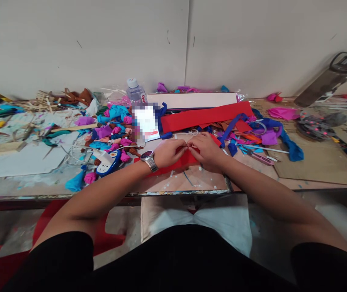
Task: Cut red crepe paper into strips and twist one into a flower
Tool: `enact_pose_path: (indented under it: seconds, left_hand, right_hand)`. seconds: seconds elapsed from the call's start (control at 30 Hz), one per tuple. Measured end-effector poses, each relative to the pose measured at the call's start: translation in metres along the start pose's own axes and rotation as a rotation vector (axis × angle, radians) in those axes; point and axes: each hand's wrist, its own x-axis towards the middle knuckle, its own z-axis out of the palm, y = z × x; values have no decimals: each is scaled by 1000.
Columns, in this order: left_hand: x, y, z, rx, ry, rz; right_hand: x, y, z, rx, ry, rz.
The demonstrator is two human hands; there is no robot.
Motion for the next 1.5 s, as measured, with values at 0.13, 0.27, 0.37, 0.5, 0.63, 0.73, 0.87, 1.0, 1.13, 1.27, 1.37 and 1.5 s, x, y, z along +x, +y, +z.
enact_pose_path:
  seconds: [0.13,0.27,0.37,0.5,0.63,0.73,0.87,1.0,1.13,1.27,1.37,1.5]
  left_hand:
    - [1,-2,1,25,-10,-17]
    - [1,-3,1,23,-11,-14]
    - [1,-2,1,8,-15,-6]
    - [1,0,-1,5,-15,-2]
    - [1,1,-2,12,-21,-3]
    - [1,1,-2,14,-17,-13]
    - [1,1,-1,21,-10,-37]
    - [1,1,0,20,-21,-31]
    - [1,2,-1,-20,-13,-1]
    - [1,3,-2,-50,-9,-14]
    - [2,3,-3,-39,-25,-31]
    - [2,2,-3,-31,-31,-52]
  right_hand:
    - [0,5,2,-23,28,-33]
    - [0,6,1,-44,21,-45]
    - [0,3,0,-56,2,-42]
    - [1,1,-2,-63,-17,-29]
    - [1,1,-1,-42,-12,-16]
    - [0,3,1,-30,19,-20]
    - [0,5,1,-47,54,-47]
    - [0,2,-1,-64,4,-36]
    - [1,-1,-1,-42,-40,-6]
    - [1,0,-1,-17,-27,2]
    - [0,2,-1,-20,-7,-7]
    - [-1,6,0,-37,-3,-33]
